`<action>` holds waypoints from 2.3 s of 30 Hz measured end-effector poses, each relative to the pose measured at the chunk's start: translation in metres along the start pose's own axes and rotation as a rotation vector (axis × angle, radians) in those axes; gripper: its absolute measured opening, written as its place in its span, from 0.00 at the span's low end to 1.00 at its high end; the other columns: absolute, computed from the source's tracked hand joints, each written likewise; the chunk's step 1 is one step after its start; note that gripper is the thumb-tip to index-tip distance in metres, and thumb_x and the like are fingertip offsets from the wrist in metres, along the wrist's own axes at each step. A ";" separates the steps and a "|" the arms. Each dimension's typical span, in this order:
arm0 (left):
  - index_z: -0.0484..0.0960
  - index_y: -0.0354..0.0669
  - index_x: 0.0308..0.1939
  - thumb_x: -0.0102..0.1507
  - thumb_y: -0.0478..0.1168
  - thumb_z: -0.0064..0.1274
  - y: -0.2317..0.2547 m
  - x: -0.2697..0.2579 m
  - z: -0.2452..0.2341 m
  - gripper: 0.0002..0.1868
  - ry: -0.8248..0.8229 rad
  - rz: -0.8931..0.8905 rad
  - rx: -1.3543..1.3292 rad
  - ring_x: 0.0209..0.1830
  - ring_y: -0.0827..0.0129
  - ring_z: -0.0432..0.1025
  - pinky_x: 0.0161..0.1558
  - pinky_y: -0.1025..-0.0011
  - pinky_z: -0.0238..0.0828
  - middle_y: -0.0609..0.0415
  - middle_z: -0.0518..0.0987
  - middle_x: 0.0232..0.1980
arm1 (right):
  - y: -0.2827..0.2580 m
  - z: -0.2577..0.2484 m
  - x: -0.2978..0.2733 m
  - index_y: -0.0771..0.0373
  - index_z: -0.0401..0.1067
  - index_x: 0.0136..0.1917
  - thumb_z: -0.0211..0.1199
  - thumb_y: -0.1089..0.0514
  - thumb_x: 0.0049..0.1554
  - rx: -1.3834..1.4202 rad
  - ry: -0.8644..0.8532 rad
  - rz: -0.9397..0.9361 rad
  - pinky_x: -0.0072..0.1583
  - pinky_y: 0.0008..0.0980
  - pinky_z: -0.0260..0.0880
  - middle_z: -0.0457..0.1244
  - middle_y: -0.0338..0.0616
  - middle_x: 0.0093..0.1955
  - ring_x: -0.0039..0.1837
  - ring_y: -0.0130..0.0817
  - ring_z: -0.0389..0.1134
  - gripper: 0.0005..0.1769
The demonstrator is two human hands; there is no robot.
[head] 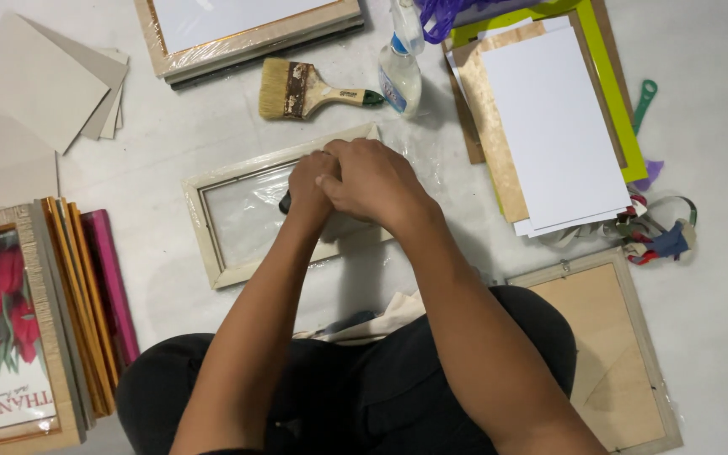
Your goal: Cleaning a picture frame and applying adhesive tape to the back
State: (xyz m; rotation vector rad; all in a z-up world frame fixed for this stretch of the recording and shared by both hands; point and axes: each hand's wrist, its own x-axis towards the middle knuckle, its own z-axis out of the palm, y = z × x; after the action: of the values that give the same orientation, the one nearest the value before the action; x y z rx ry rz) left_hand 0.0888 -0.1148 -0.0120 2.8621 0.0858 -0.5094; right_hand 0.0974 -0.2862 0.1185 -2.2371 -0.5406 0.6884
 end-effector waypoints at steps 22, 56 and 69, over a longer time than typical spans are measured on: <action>0.83 0.38 0.48 0.64 0.44 0.51 0.046 -0.069 0.012 0.15 0.000 0.071 0.199 0.50 0.50 0.76 0.48 0.57 0.78 0.44 0.80 0.46 | 0.004 0.005 -0.004 0.61 0.70 0.71 0.55 0.47 0.57 -0.031 0.013 -0.027 0.63 0.60 0.69 0.68 0.61 0.60 0.65 0.61 0.69 0.32; 0.90 0.56 0.43 0.62 0.48 0.61 -0.023 -0.063 -0.004 0.09 -0.002 -0.183 0.158 0.46 0.51 0.79 0.45 0.52 0.80 0.51 0.81 0.42 | 0.001 -0.014 -0.021 0.60 0.70 0.72 0.55 0.46 0.58 -0.020 0.035 0.011 0.66 0.60 0.66 0.68 0.61 0.62 0.68 0.60 0.67 0.31; 0.89 0.43 0.45 0.68 0.42 0.51 -0.033 -0.039 -0.022 0.12 0.142 -0.193 0.203 0.49 0.41 0.77 0.47 0.46 0.79 0.40 0.81 0.45 | -0.001 -0.011 -0.011 0.62 0.69 0.72 0.54 0.46 0.58 0.007 0.001 -0.009 0.67 0.61 0.65 0.68 0.63 0.63 0.69 0.62 0.66 0.32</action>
State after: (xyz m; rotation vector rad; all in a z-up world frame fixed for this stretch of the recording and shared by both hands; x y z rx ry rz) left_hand 0.0564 -0.0783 0.0145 3.1050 0.3579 -0.3680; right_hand 0.0955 -0.2967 0.1293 -2.2266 -0.5468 0.6840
